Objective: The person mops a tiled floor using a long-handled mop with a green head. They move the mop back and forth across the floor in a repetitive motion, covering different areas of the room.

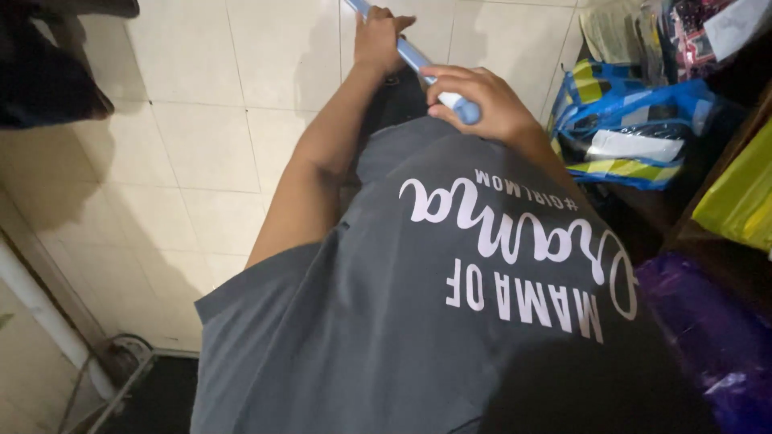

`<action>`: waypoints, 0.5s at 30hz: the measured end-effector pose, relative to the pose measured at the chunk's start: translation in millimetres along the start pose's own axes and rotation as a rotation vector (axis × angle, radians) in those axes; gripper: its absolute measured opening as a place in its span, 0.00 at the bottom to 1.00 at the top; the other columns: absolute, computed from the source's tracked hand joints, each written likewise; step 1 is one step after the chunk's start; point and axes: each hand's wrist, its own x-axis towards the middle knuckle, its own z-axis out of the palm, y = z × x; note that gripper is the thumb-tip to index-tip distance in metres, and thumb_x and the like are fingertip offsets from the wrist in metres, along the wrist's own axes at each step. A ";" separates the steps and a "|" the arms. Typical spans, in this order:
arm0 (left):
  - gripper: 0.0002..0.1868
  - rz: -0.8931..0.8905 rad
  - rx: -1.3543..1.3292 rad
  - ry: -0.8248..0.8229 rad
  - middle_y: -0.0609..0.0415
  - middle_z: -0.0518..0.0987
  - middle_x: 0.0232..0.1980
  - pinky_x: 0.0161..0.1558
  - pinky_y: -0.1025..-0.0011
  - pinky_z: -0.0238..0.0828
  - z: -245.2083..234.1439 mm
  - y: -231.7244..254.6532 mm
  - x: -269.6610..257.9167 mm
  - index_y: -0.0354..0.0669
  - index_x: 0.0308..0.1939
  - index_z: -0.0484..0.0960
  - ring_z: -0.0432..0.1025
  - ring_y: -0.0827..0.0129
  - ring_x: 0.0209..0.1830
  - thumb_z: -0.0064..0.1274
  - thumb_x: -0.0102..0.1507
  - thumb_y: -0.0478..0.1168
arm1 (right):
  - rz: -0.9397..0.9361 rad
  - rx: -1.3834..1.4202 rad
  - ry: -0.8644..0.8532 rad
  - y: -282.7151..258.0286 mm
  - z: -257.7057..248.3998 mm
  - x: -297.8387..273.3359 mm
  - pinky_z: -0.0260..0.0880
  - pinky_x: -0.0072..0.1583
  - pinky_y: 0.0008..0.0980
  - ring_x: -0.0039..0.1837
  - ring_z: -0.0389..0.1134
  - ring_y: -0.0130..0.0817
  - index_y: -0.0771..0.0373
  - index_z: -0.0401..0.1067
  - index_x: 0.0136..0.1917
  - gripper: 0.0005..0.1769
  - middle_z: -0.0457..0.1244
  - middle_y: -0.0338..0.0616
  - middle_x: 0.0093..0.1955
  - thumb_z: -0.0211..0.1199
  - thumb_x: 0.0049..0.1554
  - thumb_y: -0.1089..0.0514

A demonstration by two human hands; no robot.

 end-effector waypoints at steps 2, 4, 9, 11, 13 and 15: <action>0.28 -0.025 -0.001 -0.111 0.48 0.80 0.56 0.62 0.30 0.40 -26.9 36.6 1.9 0.69 0.65 0.79 0.68 0.50 0.60 0.51 0.59 0.45 | 0.065 0.093 0.066 -10.4 -8.8 -18.6 0.63 0.71 0.55 0.75 0.64 0.51 0.58 0.74 0.54 0.05 0.65 0.54 0.71 0.62 0.64 0.58; 0.25 0.181 -0.145 0.052 0.49 0.84 0.50 0.53 0.41 0.56 23.3 85.0 19.7 0.63 0.59 0.83 0.74 0.51 0.53 0.55 0.56 0.51 | 0.053 0.020 0.145 -29.9 -33.2 -65.8 0.65 0.71 0.55 0.73 0.65 0.56 0.66 0.74 0.58 0.10 0.64 0.61 0.71 0.62 0.64 0.61; 0.08 0.682 -0.680 0.069 0.49 0.87 0.46 0.42 0.75 0.86 -23.0 279.2 -16.7 0.45 0.42 0.88 0.86 0.68 0.40 0.63 0.59 0.35 | 0.430 -0.089 0.331 -75.4 -67.5 -247.2 0.64 0.75 0.43 0.71 0.67 0.51 0.73 0.70 0.71 0.20 0.65 0.61 0.70 0.62 0.65 0.70; 0.26 0.867 -0.863 -0.089 0.56 0.89 0.39 0.31 0.70 0.85 -28.0 328.3 -40.1 0.54 0.49 0.85 0.86 0.66 0.34 0.53 0.52 0.23 | 0.614 -0.041 0.250 -32.5 -33.4 -394.7 0.55 0.83 0.51 0.82 0.59 0.59 0.63 0.73 0.64 0.36 0.57 0.67 0.83 0.45 0.62 0.33; 0.21 0.891 -0.697 -0.186 0.60 0.88 0.40 0.44 0.49 0.67 -37.2 334.6 -54.1 0.59 0.47 0.83 0.83 0.63 0.42 0.56 0.53 0.30 | 0.589 -0.083 0.292 -116.4 -57.0 -299.5 0.60 0.80 0.48 0.80 0.62 0.57 0.67 0.71 0.64 0.25 0.60 0.65 0.78 0.52 0.60 0.49; 0.17 0.910 -0.513 -0.278 0.63 0.87 0.42 0.58 0.28 0.49 -31.7 322.8 -55.2 0.64 0.46 0.81 0.79 0.60 0.49 0.58 0.54 0.38 | 0.551 -0.120 0.339 -183.1 -42.5 -233.0 0.65 0.78 0.45 0.77 0.66 0.56 0.70 0.70 0.65 0.20 0.64 0.63 0.73 0.59 0.59 0.65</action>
